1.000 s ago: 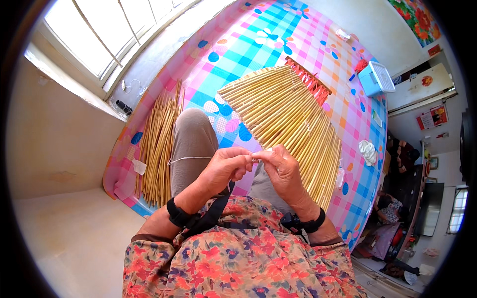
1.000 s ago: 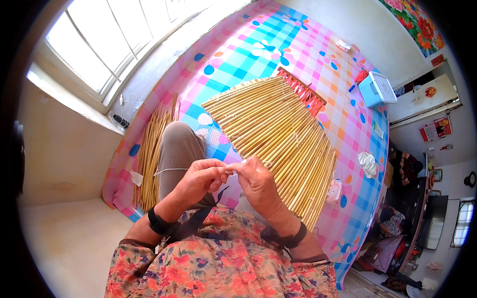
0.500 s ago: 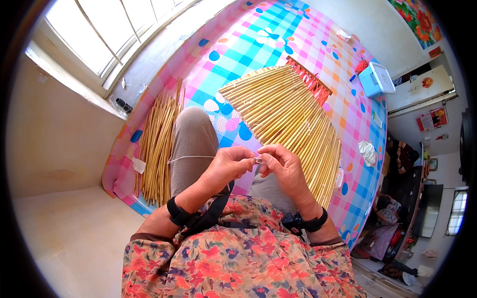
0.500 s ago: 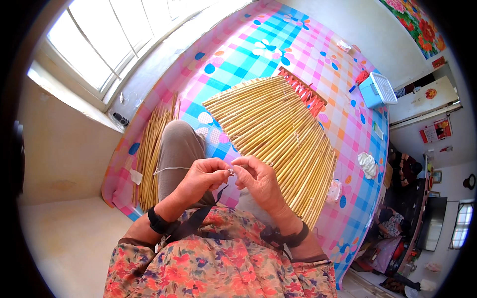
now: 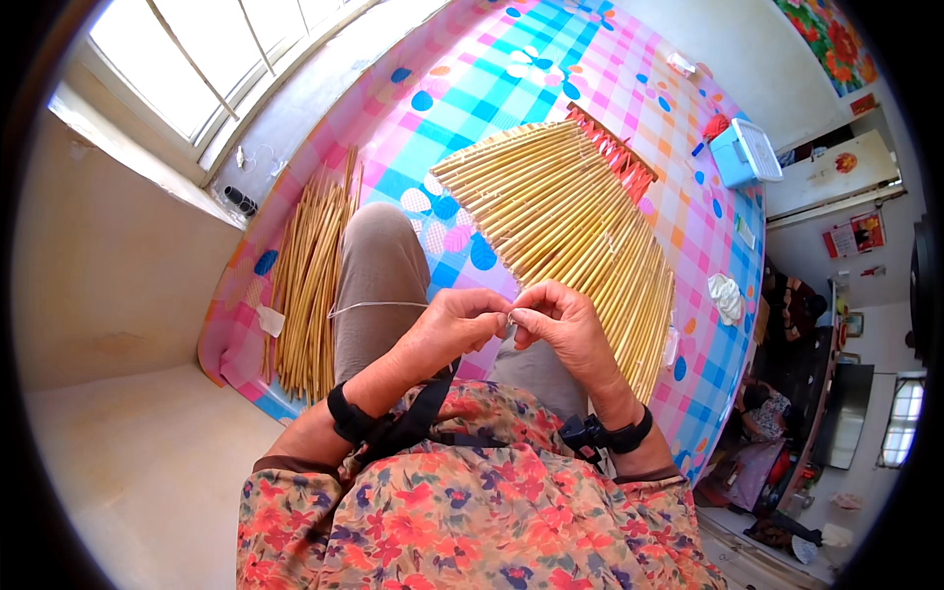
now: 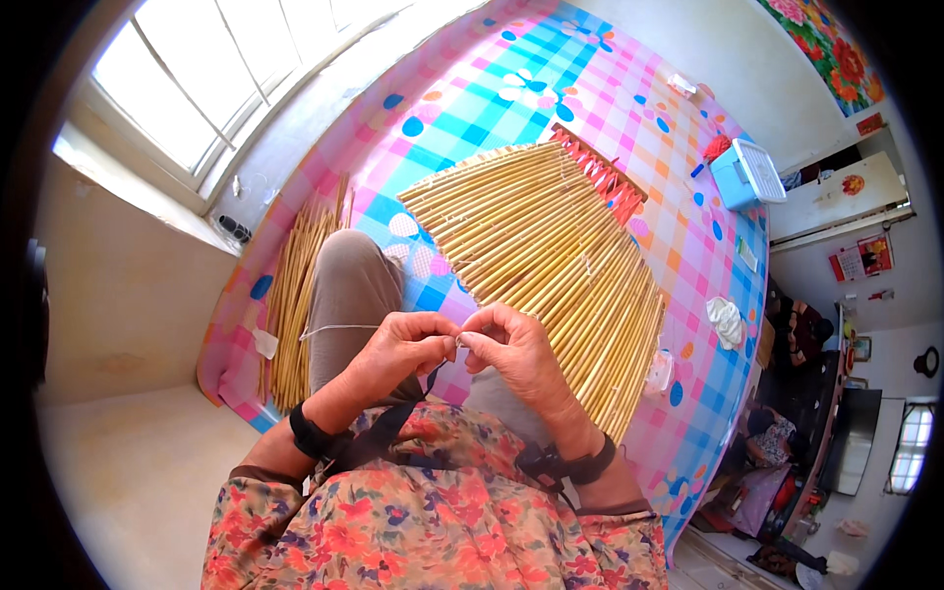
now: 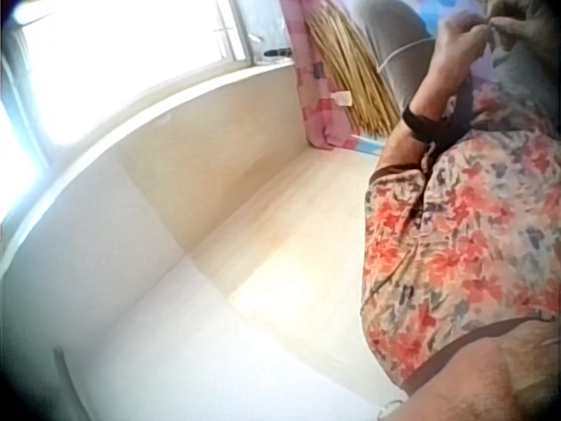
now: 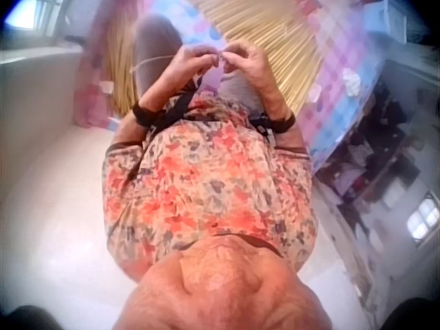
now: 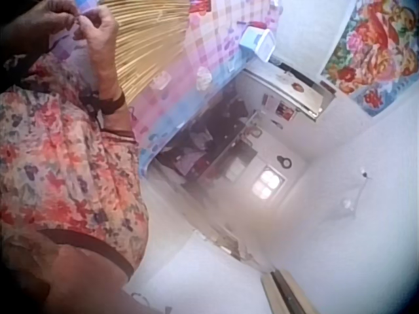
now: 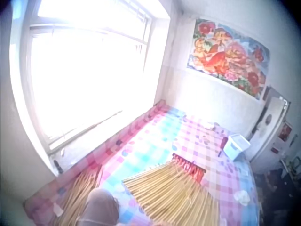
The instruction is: The person weaves together thin wooden reeds using white thread, passing the thread through a needle and pulling it tight to secure the reeds into a mat.
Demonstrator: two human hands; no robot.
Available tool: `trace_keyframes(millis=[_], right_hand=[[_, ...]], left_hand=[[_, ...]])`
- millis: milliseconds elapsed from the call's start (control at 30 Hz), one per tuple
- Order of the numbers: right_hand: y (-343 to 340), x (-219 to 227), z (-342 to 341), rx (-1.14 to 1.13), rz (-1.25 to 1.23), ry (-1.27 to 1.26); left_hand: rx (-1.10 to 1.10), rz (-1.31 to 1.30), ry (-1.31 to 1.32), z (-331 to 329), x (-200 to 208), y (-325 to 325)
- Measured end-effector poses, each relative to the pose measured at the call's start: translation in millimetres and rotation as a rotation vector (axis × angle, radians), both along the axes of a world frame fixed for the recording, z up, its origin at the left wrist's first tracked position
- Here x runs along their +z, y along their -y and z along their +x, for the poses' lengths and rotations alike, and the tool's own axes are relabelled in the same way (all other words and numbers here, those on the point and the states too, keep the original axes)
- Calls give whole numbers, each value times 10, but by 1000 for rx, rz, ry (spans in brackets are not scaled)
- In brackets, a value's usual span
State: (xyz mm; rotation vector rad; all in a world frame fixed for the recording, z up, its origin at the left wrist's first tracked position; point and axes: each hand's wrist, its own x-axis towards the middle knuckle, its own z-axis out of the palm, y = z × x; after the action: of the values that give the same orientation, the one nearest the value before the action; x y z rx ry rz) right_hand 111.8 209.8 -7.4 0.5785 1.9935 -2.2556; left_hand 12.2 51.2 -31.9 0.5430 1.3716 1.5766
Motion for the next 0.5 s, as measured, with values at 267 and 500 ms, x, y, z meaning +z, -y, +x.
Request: trace_keyframes(millis=[267, 500], right_hand=[[-20, 10, -23, 23, -13, 0], [-23, 14, -37, 39, 19, 8]], left_hand=[[-51, 36, 104, -59, -72, 11], [-47, 58, 115, -65, -96, 1]])
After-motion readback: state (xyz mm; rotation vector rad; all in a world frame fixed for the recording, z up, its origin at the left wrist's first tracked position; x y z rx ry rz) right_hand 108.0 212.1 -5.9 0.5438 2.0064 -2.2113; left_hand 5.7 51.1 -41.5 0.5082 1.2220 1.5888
